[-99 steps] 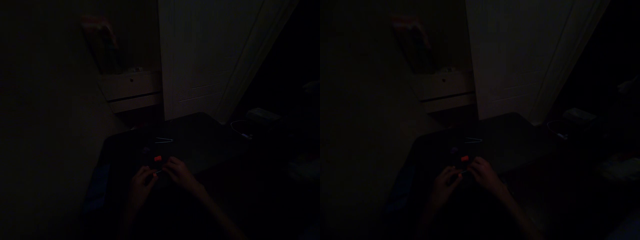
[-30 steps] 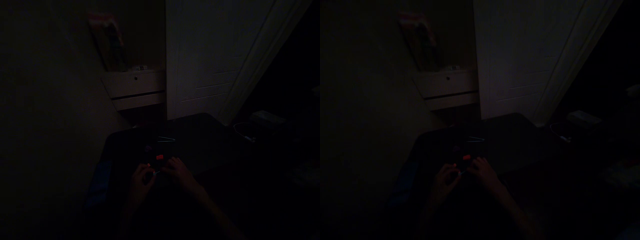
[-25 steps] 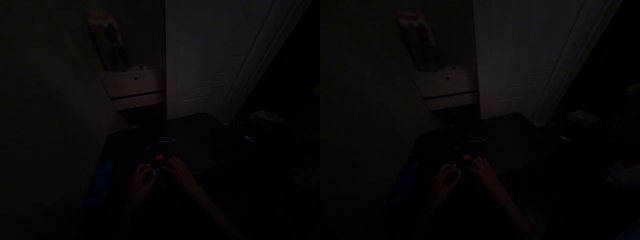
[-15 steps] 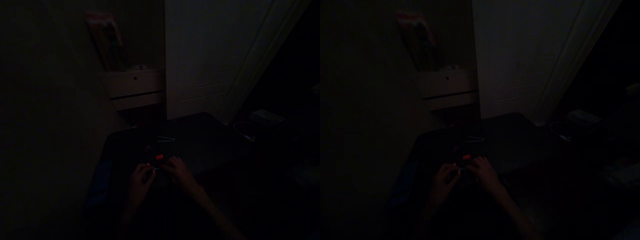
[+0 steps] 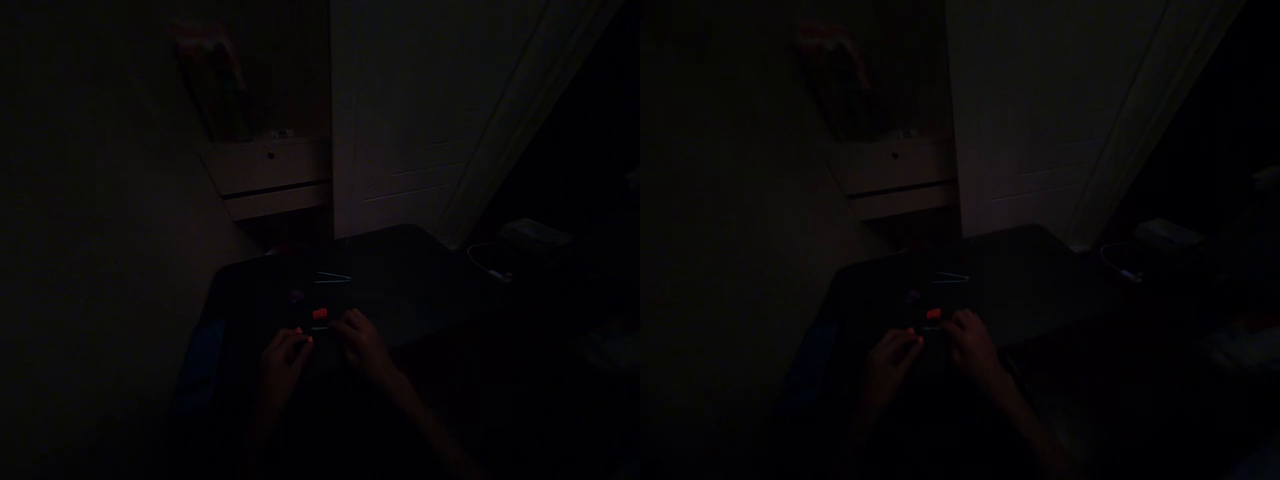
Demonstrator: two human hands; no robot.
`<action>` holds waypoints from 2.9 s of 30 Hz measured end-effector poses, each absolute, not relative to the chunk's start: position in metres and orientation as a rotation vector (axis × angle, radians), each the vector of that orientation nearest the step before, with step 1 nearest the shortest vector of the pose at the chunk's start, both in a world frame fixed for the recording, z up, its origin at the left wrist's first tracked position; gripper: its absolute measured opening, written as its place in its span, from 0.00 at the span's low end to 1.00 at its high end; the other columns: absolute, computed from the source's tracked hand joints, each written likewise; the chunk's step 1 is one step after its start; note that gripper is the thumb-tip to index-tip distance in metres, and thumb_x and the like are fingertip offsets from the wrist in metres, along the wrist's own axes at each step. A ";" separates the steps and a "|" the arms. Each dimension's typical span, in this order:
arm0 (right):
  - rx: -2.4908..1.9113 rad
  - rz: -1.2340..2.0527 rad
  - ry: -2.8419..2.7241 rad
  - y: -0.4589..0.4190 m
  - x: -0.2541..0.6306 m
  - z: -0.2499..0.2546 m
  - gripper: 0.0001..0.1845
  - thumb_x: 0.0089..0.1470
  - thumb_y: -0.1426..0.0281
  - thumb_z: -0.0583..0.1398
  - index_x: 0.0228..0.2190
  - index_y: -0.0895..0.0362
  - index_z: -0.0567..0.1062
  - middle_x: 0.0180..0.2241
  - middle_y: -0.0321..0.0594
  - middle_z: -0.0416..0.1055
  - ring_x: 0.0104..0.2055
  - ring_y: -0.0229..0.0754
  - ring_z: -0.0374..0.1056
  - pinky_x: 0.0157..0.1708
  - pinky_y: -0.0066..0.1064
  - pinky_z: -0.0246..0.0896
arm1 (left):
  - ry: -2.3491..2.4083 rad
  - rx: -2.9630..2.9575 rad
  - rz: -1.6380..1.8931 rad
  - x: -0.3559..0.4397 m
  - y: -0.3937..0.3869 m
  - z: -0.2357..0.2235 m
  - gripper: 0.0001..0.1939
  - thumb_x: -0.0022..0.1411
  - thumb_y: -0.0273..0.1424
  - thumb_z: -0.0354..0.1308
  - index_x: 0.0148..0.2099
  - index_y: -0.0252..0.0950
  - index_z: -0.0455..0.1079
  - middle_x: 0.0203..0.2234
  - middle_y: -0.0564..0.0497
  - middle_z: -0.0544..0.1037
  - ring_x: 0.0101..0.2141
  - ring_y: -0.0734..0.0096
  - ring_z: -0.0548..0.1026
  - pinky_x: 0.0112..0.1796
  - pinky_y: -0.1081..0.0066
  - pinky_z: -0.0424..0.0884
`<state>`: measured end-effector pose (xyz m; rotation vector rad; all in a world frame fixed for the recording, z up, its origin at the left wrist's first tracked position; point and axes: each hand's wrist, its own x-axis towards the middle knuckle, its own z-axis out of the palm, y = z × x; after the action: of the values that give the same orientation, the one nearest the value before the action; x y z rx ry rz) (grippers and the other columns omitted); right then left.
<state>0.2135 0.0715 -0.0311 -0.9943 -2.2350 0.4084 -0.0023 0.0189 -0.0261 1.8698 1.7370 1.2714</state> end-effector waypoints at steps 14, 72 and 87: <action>-0.901 0.372 -2.351 0.071 0.216 -0.035 0.27 0.58 0.85 0.59 0.53 0.51 0.79 0.46 0.44 0.75 0.49 0.50 0.66 0.50 0.44 0.58 | 1.718 1.841 1.251 -0.004 0.020 -0.029 0.10 0.64 0.41 0.64 0.39 0.43 0.83 0.37 0.49 0.82 0.26 0.71 0.75 0.31 0.68 0.76; -0.933 0.292 -2.257 0.070 0.214 -0.040 0.29 0.56 0.86 0.59 0.53 0.50 0.79 0.46 0.44 0.76 0.49 0.50 0.67 0.49 0.43 0.58 | 1.711 1.882 1.282 -0.003 0.025 -0.035 0.12 0.67 0.42 0.62 0.39 0.43 0.83 0.37 0.49 0.82 0.27 0.69 0.78 0.33 0.68 0.77; -1.064 0.321 -2.316 0.068 0.212 -0.030 0.26 0.54 0.85 0.60 0.51 0.52 0.80 0.45 0.44 0.76 0.48 0.50 0.67 0.47 0.41 0.57 | 1.744 1.887 1.192 -0.002 0.021 -0.030 0.10 0.65 0.40 0.64 0.44 0.44 0.84 0.41 0.49 0.82 0.26 0.71 0.75 0.31 0.68 0.77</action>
<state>0.2120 0.0684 -0.0303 -1.0638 -2.3164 0.3209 -0.0023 0.0212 -0.0302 1.8865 1.7441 1.1917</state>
